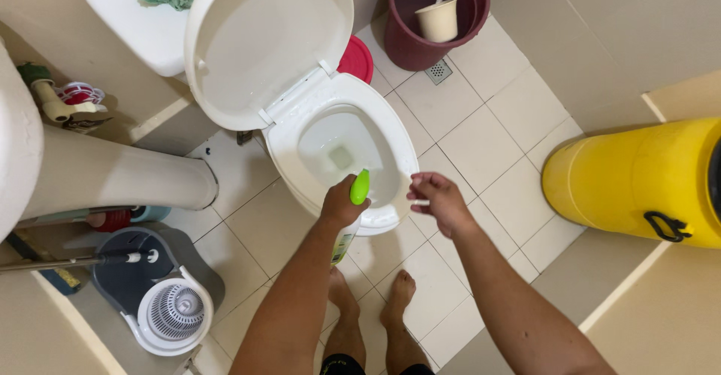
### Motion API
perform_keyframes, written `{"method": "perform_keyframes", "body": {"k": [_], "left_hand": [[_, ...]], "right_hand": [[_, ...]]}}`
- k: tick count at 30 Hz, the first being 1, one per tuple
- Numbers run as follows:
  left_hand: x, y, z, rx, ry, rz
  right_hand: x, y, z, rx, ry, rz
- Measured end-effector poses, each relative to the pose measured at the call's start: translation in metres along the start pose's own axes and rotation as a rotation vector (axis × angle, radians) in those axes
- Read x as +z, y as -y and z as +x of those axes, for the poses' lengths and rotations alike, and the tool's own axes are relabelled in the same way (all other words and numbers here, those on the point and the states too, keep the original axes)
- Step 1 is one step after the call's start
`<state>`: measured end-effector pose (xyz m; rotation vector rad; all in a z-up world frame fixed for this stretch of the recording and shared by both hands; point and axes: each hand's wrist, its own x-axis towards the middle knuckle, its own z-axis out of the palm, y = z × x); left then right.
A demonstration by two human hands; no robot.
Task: The person cleans the bathroom sink and toilet. They rinse cups, apply detergent to a cloth, wipe the sink basin and faucet, and then pour water into the toilet bowl. Finally, they spray a cleaning agent into the toilet.
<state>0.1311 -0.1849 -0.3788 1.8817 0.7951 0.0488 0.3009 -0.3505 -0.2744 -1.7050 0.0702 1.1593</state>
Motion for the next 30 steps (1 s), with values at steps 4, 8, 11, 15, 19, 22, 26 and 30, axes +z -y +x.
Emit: {"method": "perform_keyframes", "body": {"k": [4,8,11,15,19,22,26,30], "left_hand": [[-0.015,0.002,0.002,-0.007,0.041,0.001],[-0.015,0.002,-0.003,-0.115,0.158,0.062],[-0.011,0.002,-0.009,-0.146,0.226,0.040],[0.006,0.000,-0.018,-0.175,0.273,0.050],[0.017,0.002,-0.024,-0.236,0.317,0.099],[0.018,0.005,-0.027,-0.091,0.268,0.232],[0.008,0.003,-0.031,-0.261,0.370,0.160],[-0.012,0.015,-0.034,-0.359,0.333,0.156]], "right_hand": [[-0.006,0.018,0.012,-0.016,-0.057,-0.042],[-0.022,0.023,0.008,-0.046,-0.070,-0.051],[-0.028,0.022,0.006,-0.056,-0.087,-0.061],[-0.042,0.020,0.000,-0.069,-0.099,-0.068],[-0.057,0.023,-0.005,-0.079,-0.116,-0.078],[-0.067,0.027,-0.010,-0.073,-0.143,-0.077],[-0.083,0.029,-0.014,-0.073,-0.182,-0.104],[-0.097,0.026,-0.017,-0.073,-0.181,-0.086]]}}
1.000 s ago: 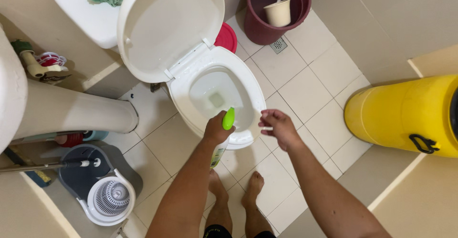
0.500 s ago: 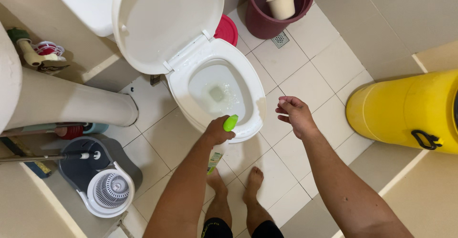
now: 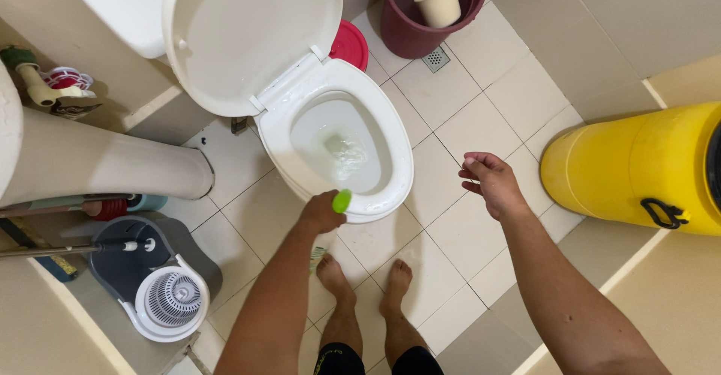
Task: The person cleans the bathroom sink and toilet. They rinse cups, apply detergent to a cloth, wipe the sink basin and faucet, and then pour water into the toilet bowl. Finally, they spray a cleaning agent into the toilet.
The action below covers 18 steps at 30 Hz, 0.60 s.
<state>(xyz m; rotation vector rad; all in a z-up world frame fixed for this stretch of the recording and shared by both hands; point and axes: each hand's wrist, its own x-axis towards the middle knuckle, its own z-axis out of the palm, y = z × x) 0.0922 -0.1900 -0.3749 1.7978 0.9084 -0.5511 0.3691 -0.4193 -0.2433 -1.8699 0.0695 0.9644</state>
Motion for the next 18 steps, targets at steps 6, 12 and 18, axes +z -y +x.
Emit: {"method": "perform_keyframes", "body": {"k": [6,12,18], "left_hand": [[-0.036,0.039,0.004,0.017,-0.255,-0.031],[-0.070,0.052,0.002,-0.009,-0.599,-0.157],[-0.099,0.040,-0.002,0.083,-0.676,-0.206]], "right_hand": [[-0.008,-0.006,-0.003,0.023,-0.010,-0.018],[-0.006,-0.015,-0.007,0.054,0.005,-0.045],[-0.007,-0.018,-0.008,0.048,0.015,-0.054]]}}
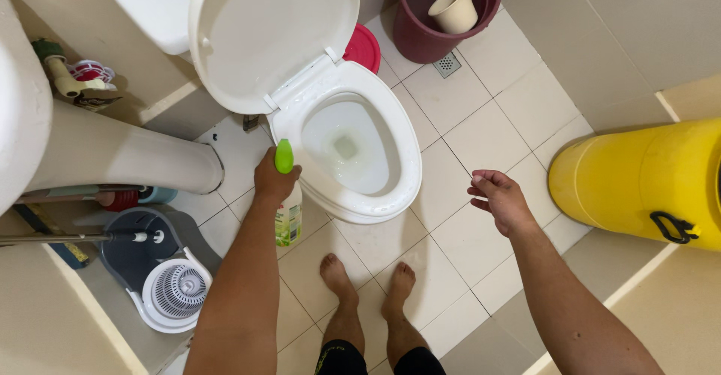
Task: The person cleans the bathroom sink and toilet. They rinse cups, apply detergent to a cloth, wipe the sink basin and faucet, and then pour water into the toilet bowl. Finally, they spray a cleaning agent into the toilet.
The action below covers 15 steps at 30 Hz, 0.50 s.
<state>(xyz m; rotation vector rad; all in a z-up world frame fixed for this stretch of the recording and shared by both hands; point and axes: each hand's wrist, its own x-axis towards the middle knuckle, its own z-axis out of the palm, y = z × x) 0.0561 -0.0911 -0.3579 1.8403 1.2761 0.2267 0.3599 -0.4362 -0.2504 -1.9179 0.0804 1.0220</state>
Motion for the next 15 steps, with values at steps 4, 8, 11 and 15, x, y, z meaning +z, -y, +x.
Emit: {"method": "perform_keyframes", "body": {"k": [4,8,11,15], "left_hand": [[0.007,-0.026,0.008,-0.031,0.022,0.002],[0.035,-0.049,0.020,0.117,0.130,-0.042],[0.069,-0.064,0.024,0.266,0.147,-0.002],[0.102,-0.090,0.010,0.252,0.337,0.001]], "right_hand": [[0.003,-0.001,-0.002,0.004,-0.006,0.002],[0.002,-0.005,-0.006,-0.003,0.011,0.015],[-0.001,-0.012,-0.007,0.006,0.008,0.021],[-0.003,-0.029,-0.004,0.042,-0.005,0.016]]}}
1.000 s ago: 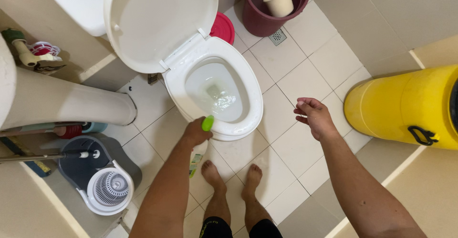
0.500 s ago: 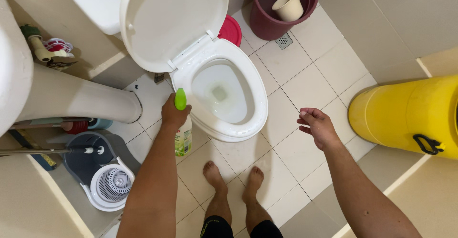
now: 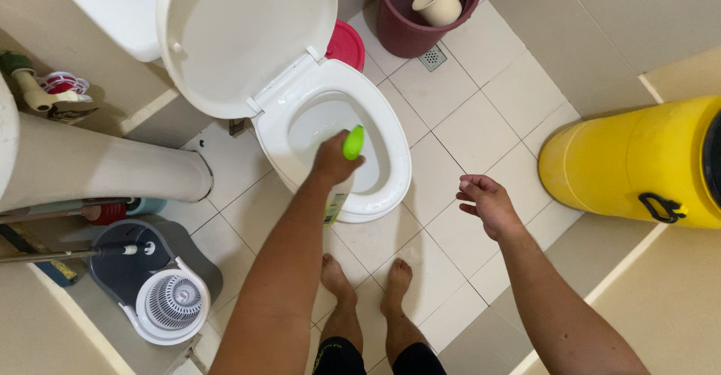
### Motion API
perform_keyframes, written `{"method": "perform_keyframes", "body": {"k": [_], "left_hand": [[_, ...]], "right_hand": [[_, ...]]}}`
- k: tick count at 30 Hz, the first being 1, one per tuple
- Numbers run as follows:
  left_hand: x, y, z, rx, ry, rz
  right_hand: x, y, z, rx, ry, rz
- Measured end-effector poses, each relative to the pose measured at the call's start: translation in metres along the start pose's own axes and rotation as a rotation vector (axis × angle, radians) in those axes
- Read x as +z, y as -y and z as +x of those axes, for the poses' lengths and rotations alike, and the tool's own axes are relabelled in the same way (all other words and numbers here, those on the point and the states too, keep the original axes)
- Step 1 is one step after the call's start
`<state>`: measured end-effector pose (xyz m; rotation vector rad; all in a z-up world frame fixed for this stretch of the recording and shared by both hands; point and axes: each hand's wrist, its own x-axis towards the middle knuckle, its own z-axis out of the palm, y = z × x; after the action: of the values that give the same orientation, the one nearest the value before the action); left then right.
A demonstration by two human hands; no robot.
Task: The person cleans the bathroom sink and toilet. They rinse cups, apply detergent to a cloth, wipe the sink basin and faucet, and then pour water into the toilet bowl. Finally, they spray a cleaning agent into the toilet.
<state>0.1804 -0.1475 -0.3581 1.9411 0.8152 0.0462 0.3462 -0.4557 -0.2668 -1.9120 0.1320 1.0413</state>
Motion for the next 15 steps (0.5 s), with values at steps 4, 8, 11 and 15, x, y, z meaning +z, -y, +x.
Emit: {"method": "perform_keyframes", "body": {"k": [4,8,11,15], "left_hand": [[0.028,-0.022,-0.011,0.010,0.191,0.043],[0.055,-0.015,-0.034,0.033,0.339,0.224],[0.066,0.000,-0.055,0.023,0.450,0.320],[0.043,0.022,-0.075,-0.071,0.413,0.304]], "right_hand": [[-0.002,-0.010,0.001,0.024,-0.003,-0.005],[-0.004,-0.009,0.004,0.013,0.005,0.003],[-0.004,-0.005,0.006,-0.005,0.008,0.013],[-0.003,-0.002,0.005,-0.006,0.017,0.012]]}}
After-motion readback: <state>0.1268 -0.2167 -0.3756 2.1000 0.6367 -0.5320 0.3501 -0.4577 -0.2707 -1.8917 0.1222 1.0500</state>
